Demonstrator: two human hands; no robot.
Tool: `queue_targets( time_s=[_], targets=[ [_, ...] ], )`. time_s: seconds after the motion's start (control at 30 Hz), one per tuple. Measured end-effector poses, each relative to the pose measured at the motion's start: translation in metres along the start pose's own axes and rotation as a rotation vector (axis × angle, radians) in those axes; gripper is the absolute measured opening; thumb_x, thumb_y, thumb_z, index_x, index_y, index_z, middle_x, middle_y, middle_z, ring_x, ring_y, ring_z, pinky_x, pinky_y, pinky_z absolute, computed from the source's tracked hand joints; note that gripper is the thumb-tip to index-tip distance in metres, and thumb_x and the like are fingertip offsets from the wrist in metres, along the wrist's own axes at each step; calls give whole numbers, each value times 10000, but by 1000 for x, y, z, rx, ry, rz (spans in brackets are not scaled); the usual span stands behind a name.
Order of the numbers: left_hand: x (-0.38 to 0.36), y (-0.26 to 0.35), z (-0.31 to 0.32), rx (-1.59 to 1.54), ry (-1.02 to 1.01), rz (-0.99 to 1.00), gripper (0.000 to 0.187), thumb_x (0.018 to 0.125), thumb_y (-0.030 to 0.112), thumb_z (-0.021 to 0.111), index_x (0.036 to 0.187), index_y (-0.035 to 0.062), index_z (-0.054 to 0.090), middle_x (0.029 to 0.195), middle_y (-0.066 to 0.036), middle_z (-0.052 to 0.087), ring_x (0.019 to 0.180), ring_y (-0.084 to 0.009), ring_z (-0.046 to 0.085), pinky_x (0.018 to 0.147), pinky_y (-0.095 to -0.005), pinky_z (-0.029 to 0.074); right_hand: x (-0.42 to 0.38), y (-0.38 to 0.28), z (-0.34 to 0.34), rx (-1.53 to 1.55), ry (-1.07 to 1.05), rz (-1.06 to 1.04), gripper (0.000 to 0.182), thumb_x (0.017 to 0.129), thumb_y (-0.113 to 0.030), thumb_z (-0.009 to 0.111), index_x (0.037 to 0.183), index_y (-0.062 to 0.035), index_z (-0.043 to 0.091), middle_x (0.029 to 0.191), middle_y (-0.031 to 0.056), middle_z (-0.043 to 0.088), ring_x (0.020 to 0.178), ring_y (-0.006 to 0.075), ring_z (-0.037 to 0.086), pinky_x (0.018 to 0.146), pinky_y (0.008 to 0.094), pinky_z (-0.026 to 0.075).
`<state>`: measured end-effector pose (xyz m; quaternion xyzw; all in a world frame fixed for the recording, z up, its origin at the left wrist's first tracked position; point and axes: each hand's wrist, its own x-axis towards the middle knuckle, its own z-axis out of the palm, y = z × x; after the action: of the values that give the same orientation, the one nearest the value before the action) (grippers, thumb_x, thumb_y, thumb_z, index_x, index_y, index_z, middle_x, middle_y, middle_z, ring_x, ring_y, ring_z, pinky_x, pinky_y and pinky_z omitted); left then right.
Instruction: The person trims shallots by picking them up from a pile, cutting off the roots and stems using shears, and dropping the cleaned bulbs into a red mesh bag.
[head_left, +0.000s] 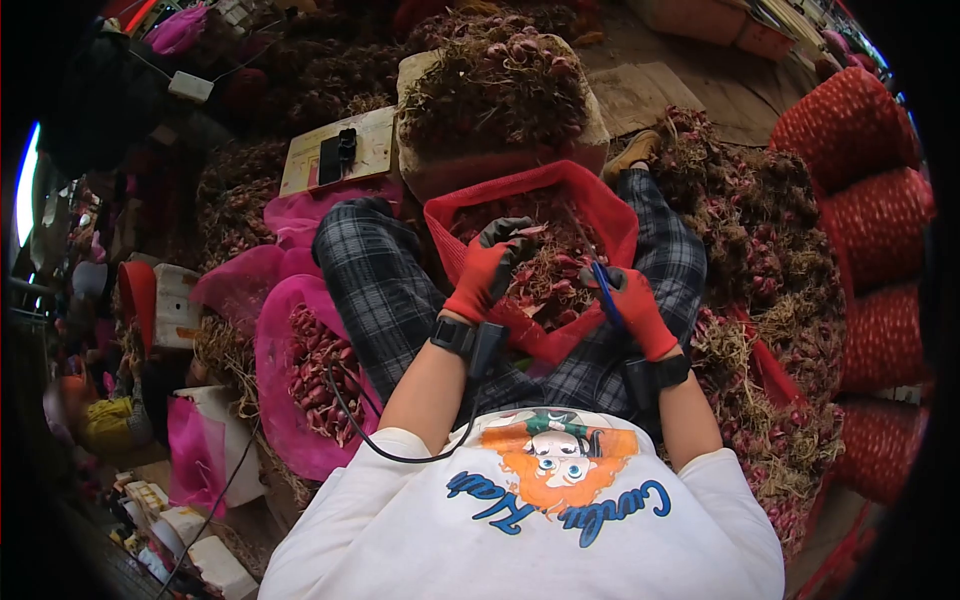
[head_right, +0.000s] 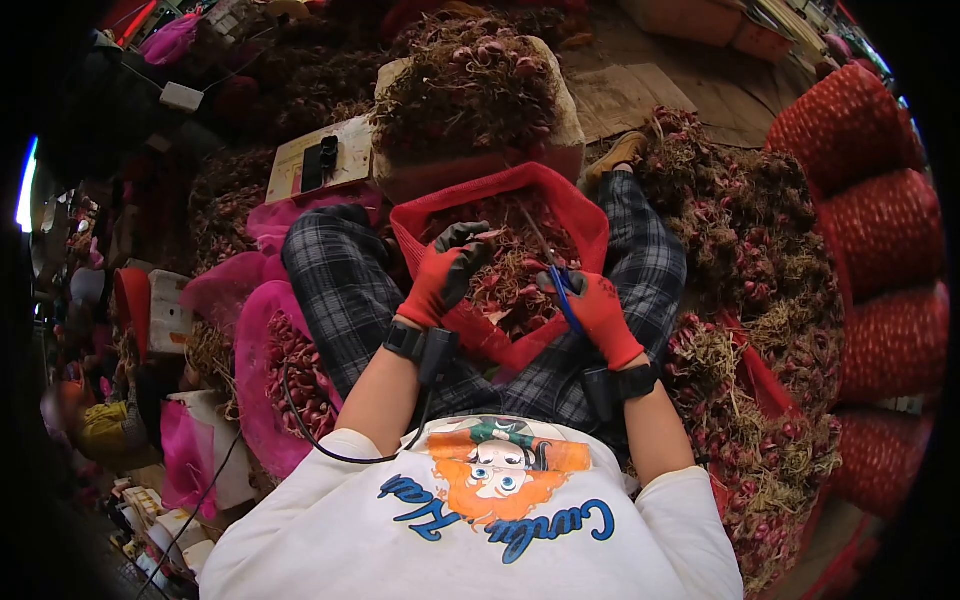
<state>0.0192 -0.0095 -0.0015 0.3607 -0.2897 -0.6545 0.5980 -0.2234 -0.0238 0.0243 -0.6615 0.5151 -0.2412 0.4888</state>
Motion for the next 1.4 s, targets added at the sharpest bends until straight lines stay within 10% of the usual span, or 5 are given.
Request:
queue_targets(
  time_s=[0.77,0.87,0.97,1.2,1.4],
  targets=[
    [-15,-9,22,135,-92,-263,354,916,221,559,1191,-2,538,1108,-85,583,980,-132,578,818,-266,501,37,26,47,666,-109,-11,233,801,-52,615,1032,-26,598,868,41,648,667,60,588,560,198,468],
    [-10,-11,17,949,-411,267,419,924,253,543,1264,19,468,1121,-56,578,975,-160,587,809,-287,507,41,38,58,694,12,-85,203,829,-69,595,1028,-32,601,821,44,643,616,74,589,501,196,455],
    [-6,-20,9,-503,-143,-411,443,924,259,540,1283,22,435,1090,-56,571,928,-156,581,773,-277,508,43,25,47,1006,12,151,192,868,-142,584,1027,-34,596,732,42,624,531,90,569,439,201,432],
    [-30,43,38,-527,-157,-285,459,925,250,539,1295,19,393,983,-37,525,850,-119,513,731,-230,477,42,12,20,1143,62,164,351,916,-330,555,1028,2,577,649,29,575,464,82,521,423,202,408],
    [-137,174,-6,449,573,383,341,930,246,532,1181,17,503,869,-11,507,776,-68,480,679,-183,407,40,22,7,996,67,162,404,904,-355,573,1065,15,565,687,25,574,502,58,518,454,189,392]
  ],
)
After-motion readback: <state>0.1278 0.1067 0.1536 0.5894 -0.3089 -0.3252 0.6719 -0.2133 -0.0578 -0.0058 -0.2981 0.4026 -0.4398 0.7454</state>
